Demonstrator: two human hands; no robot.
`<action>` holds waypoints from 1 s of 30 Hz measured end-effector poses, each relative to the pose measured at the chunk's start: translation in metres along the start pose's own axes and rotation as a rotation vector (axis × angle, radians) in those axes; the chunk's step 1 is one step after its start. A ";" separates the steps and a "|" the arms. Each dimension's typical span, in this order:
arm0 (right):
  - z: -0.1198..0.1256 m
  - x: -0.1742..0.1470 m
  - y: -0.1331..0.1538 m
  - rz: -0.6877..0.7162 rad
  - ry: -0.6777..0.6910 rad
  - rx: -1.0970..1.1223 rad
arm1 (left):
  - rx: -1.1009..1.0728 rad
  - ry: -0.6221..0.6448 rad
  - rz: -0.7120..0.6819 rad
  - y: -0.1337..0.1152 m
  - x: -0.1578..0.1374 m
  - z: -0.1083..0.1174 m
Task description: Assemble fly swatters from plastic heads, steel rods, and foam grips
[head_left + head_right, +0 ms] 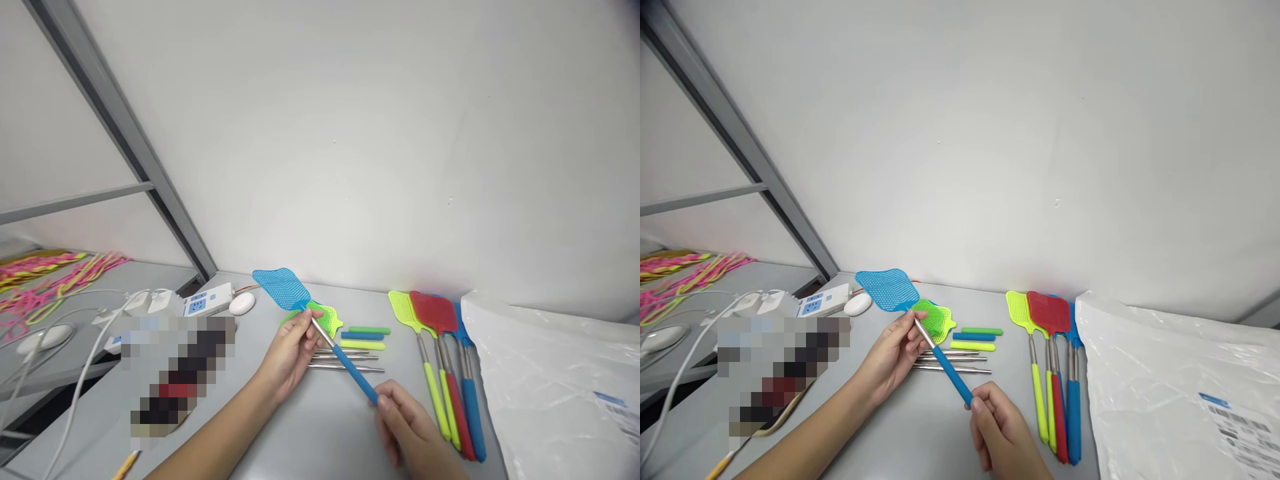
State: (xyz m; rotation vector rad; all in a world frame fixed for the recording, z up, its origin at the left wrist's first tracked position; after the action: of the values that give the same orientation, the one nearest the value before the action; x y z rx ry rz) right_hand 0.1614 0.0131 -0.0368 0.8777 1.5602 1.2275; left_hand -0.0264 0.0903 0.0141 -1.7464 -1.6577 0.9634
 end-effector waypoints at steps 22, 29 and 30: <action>-0.003 0.014 0.009 -0.066 0.137 -0.086 | 0.138 -0.046 0.014 -0.003 -0.004 0.005; 0.001 0.011 0.001 -0.063 0.167 -0.020 | 0.157 -0.086 -0.133 -0.018 -0.002 0.010; 0.002 0.009 0.000 -0.059 0.172 -0.023 | 0.117 -0.114 -0.180 -0.026 0.000 0.013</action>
State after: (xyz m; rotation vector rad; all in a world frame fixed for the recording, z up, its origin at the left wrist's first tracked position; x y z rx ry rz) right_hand 0.1601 0.0222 -0.0392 0.7218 1.6923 1.3037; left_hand -0.0523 0.0917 0.0264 -1.4624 -1.7581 1.0689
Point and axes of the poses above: each hand's wrist, its own x-axis towards the middle knuckle, its own z-axis out of the back of the hand, y = z × x, the point moved 5 cm from there along x, towards the middle knuckle, and after that the axes turned 3 degrees about -y, right-handed, at the moved point
